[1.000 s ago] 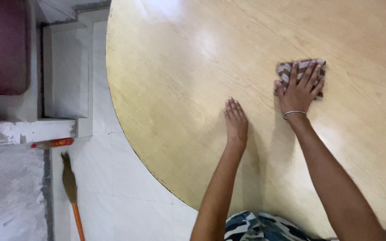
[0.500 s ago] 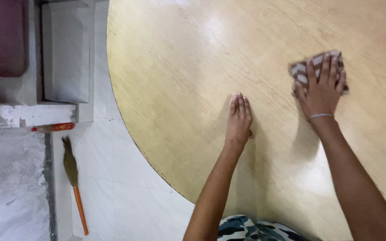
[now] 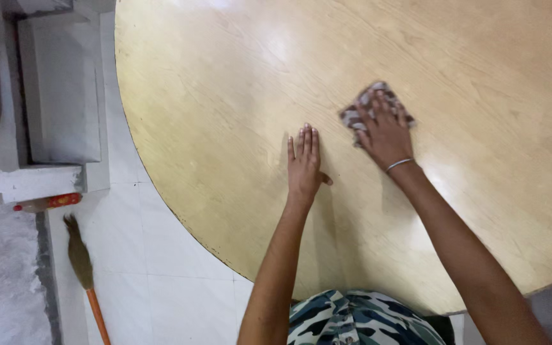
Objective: The person wipes a large round wooden table with a striped cloth, moving in circular and back-and-forth motions across the surface. A red spray bottle is visible on the table, but the person does not use it during the clip.
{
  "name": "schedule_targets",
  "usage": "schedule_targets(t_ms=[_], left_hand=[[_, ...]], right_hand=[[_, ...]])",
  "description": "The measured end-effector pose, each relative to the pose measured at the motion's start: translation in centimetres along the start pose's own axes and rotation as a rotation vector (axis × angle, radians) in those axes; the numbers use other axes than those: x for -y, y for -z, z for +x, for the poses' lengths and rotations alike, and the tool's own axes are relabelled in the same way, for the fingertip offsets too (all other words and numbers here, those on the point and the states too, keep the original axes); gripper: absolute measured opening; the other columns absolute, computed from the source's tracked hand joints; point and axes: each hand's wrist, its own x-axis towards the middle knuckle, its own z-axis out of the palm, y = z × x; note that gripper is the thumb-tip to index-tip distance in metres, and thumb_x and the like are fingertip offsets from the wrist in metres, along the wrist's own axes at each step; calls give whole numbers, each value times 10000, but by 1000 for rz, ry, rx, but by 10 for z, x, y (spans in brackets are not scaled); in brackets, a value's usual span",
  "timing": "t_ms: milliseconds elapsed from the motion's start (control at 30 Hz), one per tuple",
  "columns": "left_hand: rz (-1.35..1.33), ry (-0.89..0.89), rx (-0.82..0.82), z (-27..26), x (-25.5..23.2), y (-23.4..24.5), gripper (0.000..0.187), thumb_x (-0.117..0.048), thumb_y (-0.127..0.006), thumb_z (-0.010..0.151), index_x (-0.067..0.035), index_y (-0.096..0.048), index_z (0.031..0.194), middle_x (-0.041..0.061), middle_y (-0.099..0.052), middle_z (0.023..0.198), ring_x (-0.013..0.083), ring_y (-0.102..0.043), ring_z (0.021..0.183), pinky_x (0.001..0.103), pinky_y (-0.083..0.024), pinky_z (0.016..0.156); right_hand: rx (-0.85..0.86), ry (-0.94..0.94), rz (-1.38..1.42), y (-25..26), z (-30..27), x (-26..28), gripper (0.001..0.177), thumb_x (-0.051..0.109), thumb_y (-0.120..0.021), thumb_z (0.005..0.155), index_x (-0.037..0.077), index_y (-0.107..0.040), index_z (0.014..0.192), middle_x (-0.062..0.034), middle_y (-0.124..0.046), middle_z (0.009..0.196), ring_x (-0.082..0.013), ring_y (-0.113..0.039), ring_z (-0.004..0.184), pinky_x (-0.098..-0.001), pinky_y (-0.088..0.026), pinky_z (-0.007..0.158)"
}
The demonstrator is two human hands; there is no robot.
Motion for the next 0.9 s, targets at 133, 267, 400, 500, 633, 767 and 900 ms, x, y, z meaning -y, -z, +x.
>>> schedule_targets(t_ms=[133,267,400,500,633,767,900], left_hand=[[-12,8,-30,-10,-1,-3,1420,-534,-925,529,-15,-150,1599,146,-114,1700,277,-85,1576,468,-93,1283],[-81,-70,-139,-35,-12,-20,1287,-475,-889,656,-3,-165,1609,136,-115,1711,267,-86,1585,453,-130,1291],[-265,-84,-188,-70,-28,-32,1009,-274,-802,810,-11,-206,1581,184,-139,1683,322,-118,1569,488,-170,1266],[-263,-103,-245,-92,-36,-35,834,-89,-708,886,-69,-277,1600,204,-172,1702,345,-169,1585,480,-235,1259],[-311,-147,-239,-117,-35,-41,762,-37,-654,886,-77,-323,1571,203,-207,1683,358,-207,1564,508,-254,1233],[-362,-120,-127,-135,-39,-64,778,-94,-655,842,-26,-301,1532,198,-220,1632,358,-197,1518,531,-220,1198],[-305,-77,-198,-155,-41,-96,752,-57,-587,851,-14,-316,1551,187,-260,1655,329,-221,1555,508,-237,1229]], right_hand=[[-119,-315,62,29,-68,-44,689,418,-458,1069,144,-297,1681,-227,-169,1726,-354,-106,1612,-574,-55,1277],[-250,-618,85,16,-128,-21,726,416,-465,1088,93,-231,1695,-247,-113,1745,-389,-47,1617,-593,-30,1280],[-143,-612,40,-27,-132,56,783,437,-482,1051,107,-156,1681,-273,-82,1703,-415,-26,1577,-617,-4,1225],[-70,-252,88,-42,-134,94,787,493,-469,1003,136,-173,1639,-236,-98,1693,-356,-48,1574,-589,-14,1234],[-13,15,-14,-40,-140,66,739,494,-478,988,232,-237,1636,-169,-170,1704,-305,-101,1580,-551,-52,1248],[-70,-92,-2,-13,-168,-5,731,458,-520,985,183,-320,1632,-189,-258,1676,-332,-179,1581,-558,-114,1286],[-186,-347,123,5,-201,-25,679,394,-497,1020,197,-336,1648,-165,-180,1736,-341,-124,1603,-588,-97,1257]])
